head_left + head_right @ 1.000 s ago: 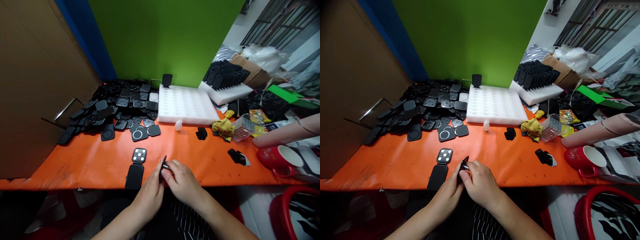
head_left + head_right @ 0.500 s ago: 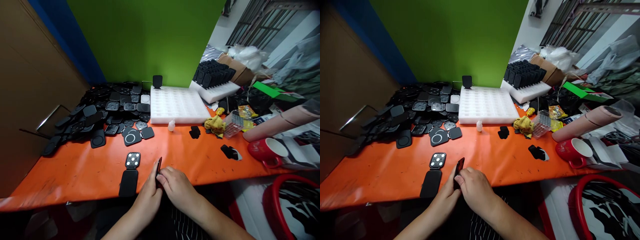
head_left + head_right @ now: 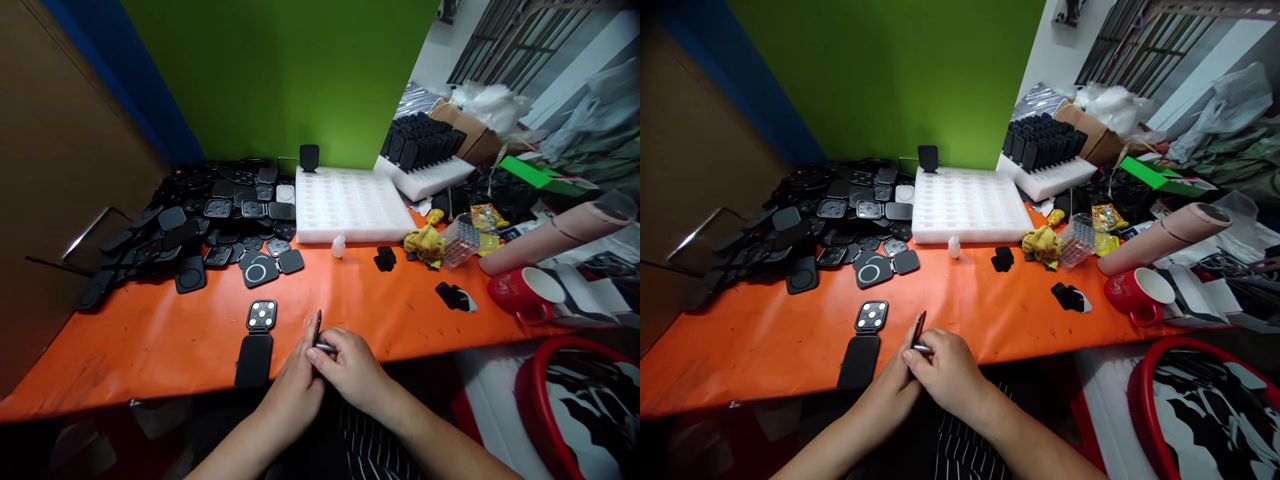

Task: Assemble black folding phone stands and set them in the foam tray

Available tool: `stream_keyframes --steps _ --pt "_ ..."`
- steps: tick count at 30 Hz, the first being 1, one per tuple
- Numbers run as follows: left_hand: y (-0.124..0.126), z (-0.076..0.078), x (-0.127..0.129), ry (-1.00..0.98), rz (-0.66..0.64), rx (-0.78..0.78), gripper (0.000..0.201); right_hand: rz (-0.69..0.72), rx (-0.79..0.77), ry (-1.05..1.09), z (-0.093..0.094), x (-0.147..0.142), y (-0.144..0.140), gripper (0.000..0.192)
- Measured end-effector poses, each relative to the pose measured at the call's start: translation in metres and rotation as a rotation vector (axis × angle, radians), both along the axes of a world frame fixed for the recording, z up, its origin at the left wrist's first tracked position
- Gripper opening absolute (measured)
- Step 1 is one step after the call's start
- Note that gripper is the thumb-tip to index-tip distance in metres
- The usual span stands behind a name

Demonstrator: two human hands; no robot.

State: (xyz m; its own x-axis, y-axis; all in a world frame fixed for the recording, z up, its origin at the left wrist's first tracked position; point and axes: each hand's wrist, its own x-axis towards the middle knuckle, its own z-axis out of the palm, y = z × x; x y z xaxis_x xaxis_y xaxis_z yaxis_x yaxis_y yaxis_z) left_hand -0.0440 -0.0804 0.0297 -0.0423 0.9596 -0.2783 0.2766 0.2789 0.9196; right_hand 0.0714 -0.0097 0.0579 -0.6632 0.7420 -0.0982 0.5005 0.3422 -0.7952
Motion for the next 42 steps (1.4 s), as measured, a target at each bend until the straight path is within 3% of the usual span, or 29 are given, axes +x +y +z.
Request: stream_keyframes --steps 4,9,11,15,17,21,25,28,32,35,37,42 --pt "0.0 0.0 0.001 -0.148 -0.016 0.003 0.067 -0.057 -0.075 0.137 -0.011 0.002 -0.002 0.022" --pt "-0.001 0.0 0.0 -0.193 0.031 -0.101 0.079 -0.088 -0.602 0.309 -0.023 0.002 0.003 0.032" --pt "-0.002 0.002 -0.002 -0.055 -0.031 -0.098 0.078 -0.113 -0.531 0.27 -0.02 0.003 0.006 0.034" --pt "-0.006 0.006 -0.006 0.282 -0.2 -0.046 0.076 -0.078 -0.088 0.05 -0.006 0.009 0.011 0.029" --pt "-0.008 0.006 -0.007 0.385 -0.254 -0.018 0.073 -0.064 -0.039 0.01 -0.002 0.012 0.012 0.024" --pt "-0.009 0.005 -0.007 0.512 -0.312 0.008 0.062 -0.128 -0.314 0.133 -0.01 0.014 0.01 0.024" --pt "-0.008 0.003 -0.007 0.464 -0.3 0.008 0.058 -0.23 -0.518 0.315 -0.025 0.013 0.008 0.03" --pt "-0.003 -0.001 -0.005 0.279 -0.189 -0.02 0.052 -0.237 -0.608 0.387 -0.03 0.011 0.007 0.035" --pt "0.009 -0.002 -0.006 -0.195 0.063 -0.132 0.051 -0.199 -0.793 0.569 -0.029 0.013 0.007 0.042" --pt "0.014 0.003 -0.011 -0.386 0.129 -0.204 0.051 -0.258 -0.897 0.649 -0.023 0.016 0.007 0.039" --pt "0.015 0.006 -0.012 -0.317 0.122 -0.154 0.048 -0.259 -0.929 0.612 -0.017 0.018 0.007 0.035" --pt "0.01 0.017 -0.01 0.117 -0.008 0.098 0.037 -0.223 -0.87 0.487 -0.009 0.018 -0.003 0.041"
